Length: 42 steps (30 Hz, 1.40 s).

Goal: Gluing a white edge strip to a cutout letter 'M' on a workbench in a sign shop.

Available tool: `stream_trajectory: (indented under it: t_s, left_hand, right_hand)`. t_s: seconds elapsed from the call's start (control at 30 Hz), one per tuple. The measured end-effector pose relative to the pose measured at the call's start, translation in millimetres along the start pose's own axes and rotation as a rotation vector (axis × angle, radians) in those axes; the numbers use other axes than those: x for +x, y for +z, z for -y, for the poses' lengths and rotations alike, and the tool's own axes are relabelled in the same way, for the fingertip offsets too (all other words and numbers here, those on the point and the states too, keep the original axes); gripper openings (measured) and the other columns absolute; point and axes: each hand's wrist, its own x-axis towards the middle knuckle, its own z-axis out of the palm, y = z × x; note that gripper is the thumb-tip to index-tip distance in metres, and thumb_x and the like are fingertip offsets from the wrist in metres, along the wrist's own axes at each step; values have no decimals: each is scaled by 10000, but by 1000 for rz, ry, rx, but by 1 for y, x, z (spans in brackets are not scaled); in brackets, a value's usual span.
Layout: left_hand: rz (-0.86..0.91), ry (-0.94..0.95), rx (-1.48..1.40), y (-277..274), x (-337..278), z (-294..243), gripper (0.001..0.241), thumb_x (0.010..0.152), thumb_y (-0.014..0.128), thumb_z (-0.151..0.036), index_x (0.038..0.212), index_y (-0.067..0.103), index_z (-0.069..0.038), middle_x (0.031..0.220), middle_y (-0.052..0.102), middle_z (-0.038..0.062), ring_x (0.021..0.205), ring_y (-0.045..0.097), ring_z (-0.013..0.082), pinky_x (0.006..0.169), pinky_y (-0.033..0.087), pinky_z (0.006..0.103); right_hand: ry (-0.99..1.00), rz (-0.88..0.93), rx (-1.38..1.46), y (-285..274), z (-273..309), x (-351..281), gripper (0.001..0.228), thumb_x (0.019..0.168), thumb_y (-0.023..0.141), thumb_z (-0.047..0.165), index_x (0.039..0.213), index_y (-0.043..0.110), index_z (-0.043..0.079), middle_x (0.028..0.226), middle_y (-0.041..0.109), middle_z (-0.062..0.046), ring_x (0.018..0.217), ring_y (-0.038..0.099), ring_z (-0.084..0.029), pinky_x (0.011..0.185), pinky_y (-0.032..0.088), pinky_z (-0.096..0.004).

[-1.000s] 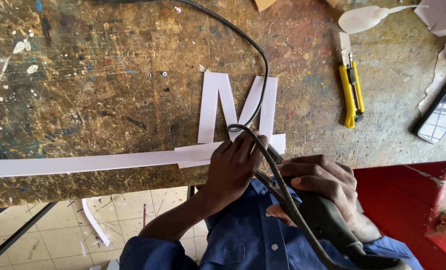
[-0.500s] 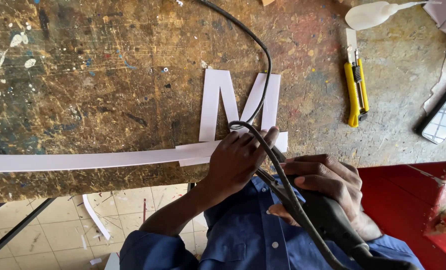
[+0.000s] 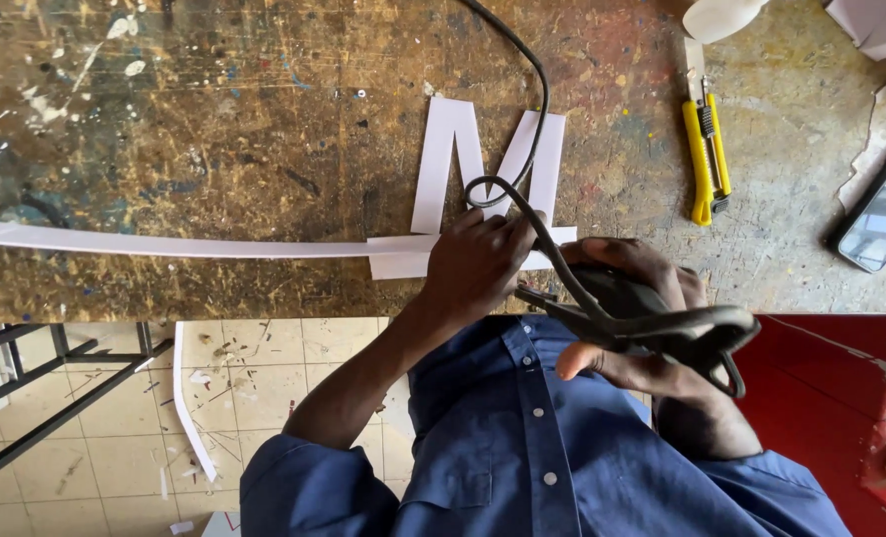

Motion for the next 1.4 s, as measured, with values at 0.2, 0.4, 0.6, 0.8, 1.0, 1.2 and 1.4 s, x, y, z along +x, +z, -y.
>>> stream_trajectory:
  t_s: [0.2, 0.4, 0.6, 0.8, 1.0, 1.2, 1.4]
  left_hand:
    - [-34, -36, -14, 13, -4, 3, 582, 830, 797, -8, 1396, 687, -89, 939, 841, 59, 828, 794, 309, 827, 575, 456]
    - [57, -34, -98, -17, -1, -4, 626, 969, 765, -58, 1552, 555, 30, 926, 832, 188, 884, 835, 367, 886, 536, 500]
    - [-15, -45, -61, -18, -1, -8, 572, 1000, 772, -174, 1514, 588, 0, 901, 832, 191, 859, 844, 374, 898, 565, 502]
    - [-28, -85, -70, -20, 5, -8, 554, 951, 810, -244, 1439, 637, -47, 902, 847, 180, 856, 852, 404, 910, 607, 543]
    - [-6, -126, -45, -21, 8, -8, 444, 951, 805, -248, 1338, 646, -98, 873, 843, 171, 845, 845, 417, 914, 608, 553]
    - [35, -149, -61, -9, 9, -1, 580, 931, 819, -271, 1446, 596, -124, 1003, 878, 105, 935, 855, 378, 981, 597, 532]
    - [44, -115, -44, -1, 10, 3, 557, 940, 819, -227, 1434, 609, -76, 1010, 886, 96, 939, 861, 359, 1009, 580, 515]
  right_hand:
    - [-35, 130, -187, -16, 11, 6, 912, 807, 836, 658, 1449, 682, 29, 1430, 772, -120, 1302, 760, -317, 1063, 602, -443]
    - [-217, 46, -70, -14, 30, 21, 605, 942, 884, 485, 1112, 701, -67, 1248, 791, -237, 1020, 813, -517, 786, 648, -625]
    - [-285, -30, -87, -5, 8, 8, 661, 935, 852, 574, 1235, 672, 12, 1184, 815, -159, 979, 833, -438, 800, 659, -562]
    - [-291, -60, -79, -1, -10, 6, 732, 979, 826, 576, 1367, 626, -11, 967, 815, -208, 850, 819, -471, 767, 650, -594]
    - [-303, -84, -63, 0, 2, 6, 639, 1015, 829, 525, 1329, 646, -1, 902, 800, -219, 802, 799, -503, 740, 627, -603]
    - [-320, -110, -73, 2, -9, 4, 648, 1025, 824, 553, 1369, 660, 29, 915, 803, -206, 817, 795, -500, 757, 624, -583]
    - [-324, -103, -43, 0, 1, 3, 569, 1065, 819, 490, 1303, 657, -1, 890, 791, -227, 812, 795, -504, 776, 621, -590]
